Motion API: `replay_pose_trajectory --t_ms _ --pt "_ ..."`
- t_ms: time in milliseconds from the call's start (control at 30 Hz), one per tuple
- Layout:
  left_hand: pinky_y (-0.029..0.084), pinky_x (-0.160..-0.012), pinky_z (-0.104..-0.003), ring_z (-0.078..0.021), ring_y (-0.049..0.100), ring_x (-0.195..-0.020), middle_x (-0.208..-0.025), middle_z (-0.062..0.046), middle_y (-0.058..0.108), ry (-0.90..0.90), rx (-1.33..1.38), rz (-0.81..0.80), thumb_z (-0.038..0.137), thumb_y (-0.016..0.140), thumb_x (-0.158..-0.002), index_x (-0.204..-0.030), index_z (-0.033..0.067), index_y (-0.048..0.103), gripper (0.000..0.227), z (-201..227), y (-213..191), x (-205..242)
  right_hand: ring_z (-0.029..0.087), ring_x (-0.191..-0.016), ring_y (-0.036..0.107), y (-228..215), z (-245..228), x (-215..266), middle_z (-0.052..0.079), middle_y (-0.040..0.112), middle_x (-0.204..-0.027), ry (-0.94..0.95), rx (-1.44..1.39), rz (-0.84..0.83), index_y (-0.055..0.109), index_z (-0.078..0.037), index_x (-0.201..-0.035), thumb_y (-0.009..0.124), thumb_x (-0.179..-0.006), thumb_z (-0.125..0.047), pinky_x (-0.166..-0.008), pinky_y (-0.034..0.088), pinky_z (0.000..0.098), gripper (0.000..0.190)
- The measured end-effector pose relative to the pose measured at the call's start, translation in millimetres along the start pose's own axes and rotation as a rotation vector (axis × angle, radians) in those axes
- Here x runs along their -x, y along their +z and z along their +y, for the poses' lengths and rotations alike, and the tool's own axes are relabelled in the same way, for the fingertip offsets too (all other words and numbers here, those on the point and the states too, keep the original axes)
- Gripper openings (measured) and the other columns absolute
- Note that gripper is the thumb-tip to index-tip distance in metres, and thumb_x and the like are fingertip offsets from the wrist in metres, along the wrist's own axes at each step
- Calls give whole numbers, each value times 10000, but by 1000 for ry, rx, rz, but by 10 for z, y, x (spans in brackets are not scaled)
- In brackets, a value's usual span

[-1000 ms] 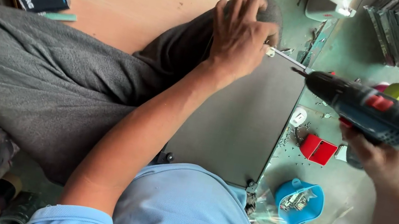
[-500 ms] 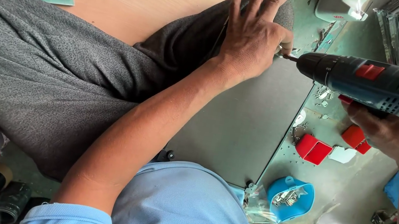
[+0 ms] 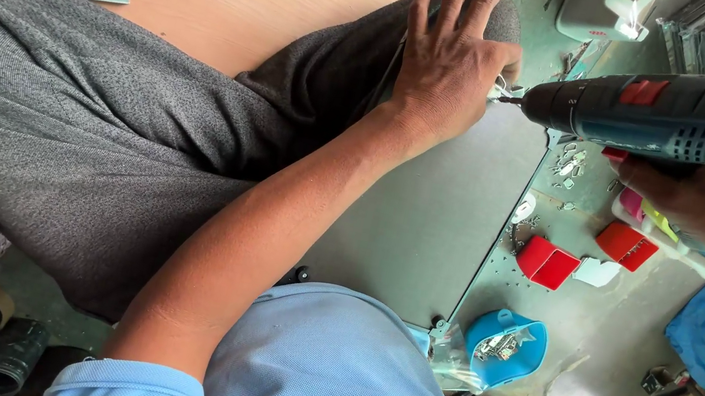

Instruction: The recorder is assembling religious picture frames by fitting prints into frames, securing backing boards with clips and screws, and attaching hanging hardware.

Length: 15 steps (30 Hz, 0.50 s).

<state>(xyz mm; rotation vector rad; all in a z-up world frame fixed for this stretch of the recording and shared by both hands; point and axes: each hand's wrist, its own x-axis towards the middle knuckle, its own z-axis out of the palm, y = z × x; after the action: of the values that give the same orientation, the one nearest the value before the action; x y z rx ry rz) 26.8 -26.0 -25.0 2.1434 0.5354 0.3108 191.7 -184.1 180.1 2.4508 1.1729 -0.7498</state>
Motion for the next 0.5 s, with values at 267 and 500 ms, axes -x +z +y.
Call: replay_pose_trajectory --t_ms 267,500 --pt "89 -1176 -697 -430 271 -1461 -1516 -229 434 -20 -12 12 -11 732 -782 -785 218 776 232 4 20 -6 268 -829 752 -63 -61 -83 128 765 -1022 -44 86 -45 721 -132 -1318 880 -774 -372 -793 609 410 615" --pt "60 -1168 -730 -444 276 -1457 -1506 -233 446 -22 -11 37 -9 725 -781 -760 211 774 227 -4 38 7 260 -836 755 -33 87 -151 116 769 -1021 -92 120 -56 720 -148 -1323 869 -774 -396 -808 616 407 621"
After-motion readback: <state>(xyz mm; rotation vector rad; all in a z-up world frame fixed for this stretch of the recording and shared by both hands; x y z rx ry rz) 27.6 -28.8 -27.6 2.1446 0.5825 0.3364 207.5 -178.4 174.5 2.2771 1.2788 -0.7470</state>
